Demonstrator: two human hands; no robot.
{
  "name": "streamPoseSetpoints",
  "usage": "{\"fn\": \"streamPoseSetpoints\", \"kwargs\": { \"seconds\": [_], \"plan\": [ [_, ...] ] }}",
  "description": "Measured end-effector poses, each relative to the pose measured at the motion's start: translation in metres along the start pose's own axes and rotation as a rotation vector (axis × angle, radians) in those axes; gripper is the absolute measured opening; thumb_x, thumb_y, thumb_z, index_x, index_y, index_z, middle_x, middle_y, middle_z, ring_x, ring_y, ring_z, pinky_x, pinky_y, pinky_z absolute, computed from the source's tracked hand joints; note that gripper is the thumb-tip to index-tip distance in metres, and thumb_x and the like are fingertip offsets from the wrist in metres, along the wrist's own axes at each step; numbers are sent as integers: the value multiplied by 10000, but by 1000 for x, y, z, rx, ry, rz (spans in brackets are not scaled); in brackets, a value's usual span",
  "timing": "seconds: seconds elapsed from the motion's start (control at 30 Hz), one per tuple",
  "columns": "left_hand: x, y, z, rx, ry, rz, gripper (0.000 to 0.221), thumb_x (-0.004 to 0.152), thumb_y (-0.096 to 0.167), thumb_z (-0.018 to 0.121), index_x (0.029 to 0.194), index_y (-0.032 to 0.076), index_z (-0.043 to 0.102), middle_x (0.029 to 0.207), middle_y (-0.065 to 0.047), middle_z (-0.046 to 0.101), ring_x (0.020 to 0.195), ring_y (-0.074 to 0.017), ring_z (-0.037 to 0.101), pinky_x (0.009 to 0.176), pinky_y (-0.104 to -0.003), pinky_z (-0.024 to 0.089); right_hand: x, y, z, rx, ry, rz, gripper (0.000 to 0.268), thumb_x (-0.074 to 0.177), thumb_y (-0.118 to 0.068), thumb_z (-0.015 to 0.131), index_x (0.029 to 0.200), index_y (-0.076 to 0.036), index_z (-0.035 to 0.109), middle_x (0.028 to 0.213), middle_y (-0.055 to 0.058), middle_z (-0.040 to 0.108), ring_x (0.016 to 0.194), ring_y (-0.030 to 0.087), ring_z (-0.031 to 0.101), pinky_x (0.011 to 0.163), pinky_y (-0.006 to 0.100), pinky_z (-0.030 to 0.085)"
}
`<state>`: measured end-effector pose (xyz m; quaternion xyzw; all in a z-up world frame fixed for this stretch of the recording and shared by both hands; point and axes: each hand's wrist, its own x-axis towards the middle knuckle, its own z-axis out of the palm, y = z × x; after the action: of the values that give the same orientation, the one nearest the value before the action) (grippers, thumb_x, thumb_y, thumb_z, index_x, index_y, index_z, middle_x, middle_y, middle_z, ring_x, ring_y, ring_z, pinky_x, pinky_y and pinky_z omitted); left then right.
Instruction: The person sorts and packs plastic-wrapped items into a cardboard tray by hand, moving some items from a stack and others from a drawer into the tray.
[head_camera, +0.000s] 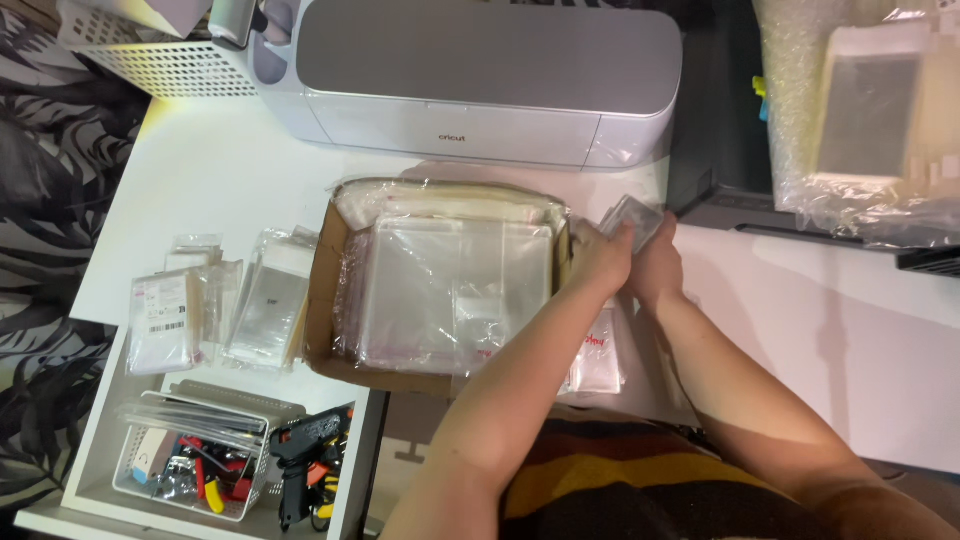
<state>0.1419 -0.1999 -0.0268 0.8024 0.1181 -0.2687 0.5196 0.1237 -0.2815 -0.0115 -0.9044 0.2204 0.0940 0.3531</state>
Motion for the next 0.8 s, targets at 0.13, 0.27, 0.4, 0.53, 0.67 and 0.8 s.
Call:
{"fn": "streamPoseSetpoints", "kwargs": {
  "seconds": [0.13, 0.27, 0.4, 0.53, 0.67, 0.8],
  "plan": [
    [39, -18, 23, 12, -17, -140, 848, 807, 665, 275, 1361, 55, 74, 1349, -194, 359, 1277, -365, 359, 1040, -482, 245, 2, 7, 1, 142, -23, 46, 778, 840, -377, 586, 1396, -92, 123, 1077, 344, 559, 1123, 484, 487, 965, 527, 387],
    [18, -4, 15, 24, -54, -138, 794, 873, 548, 281, 1388, 8, 10, 1338, -269, 376, 1261, -424, 380, 1025, -514, 312, 8, 22, 10, 324, 2, 144, 759, 834, -440, 544, 1428, -138, 179, 1086, 242, 600, 1141, 357, 524, 961, 421, 408],
    [-30, 15, 2, -64, -125, -150, 751, 873, 491, 342, 1385, 50, 13, 1362, -221, 395, 1265, -358, 398, 1053, -470, 301, 16, 15, 12, 429, -60, 189, 574, 922, -316, 376, 1390, 2, 281, 1198, 357, 499, 1212, 443, 428, 1043, 497, 315],
    [-38, 8, -7, -123, -100, -56, 666, 883, 448, 334, 1405, 91, 126, 1366, -191, 405, 1267, -343, 400, 1061, -470, 306, 18, 18, 15, 414, -116, 175, 607, 873, -187, 457, 1399, 36, 252, 1215, 354, 442, 1189, 466, 400, 988, 526, 336],
    [-43, 9, -18, -229, 36, 139, 532, 922, 316, 352, 1340, -14, 345, 1369, -290, 349, 1281, -446, 340, 1087, -501, 276, 50, 59, 33, 657, -82, 40, 548, 694, -28, 733, 1194, -36, 510, 897, 216, 609, 819, 328, 608, 677, 454, 477],
    [-38, 10, -22, -204, 32, 36, 676, 928, 519, 159, 1399, 35, 178, 1436, -246, 265, 1338, -368, 286, 1133, -466, 201, 20, 45, 11, 633, -33, 0, 529, 680, -25, 760, 1154, -32, 524, 931, 158, 616, 850, 249, 589, 683, 353, 469]
  ]
}}
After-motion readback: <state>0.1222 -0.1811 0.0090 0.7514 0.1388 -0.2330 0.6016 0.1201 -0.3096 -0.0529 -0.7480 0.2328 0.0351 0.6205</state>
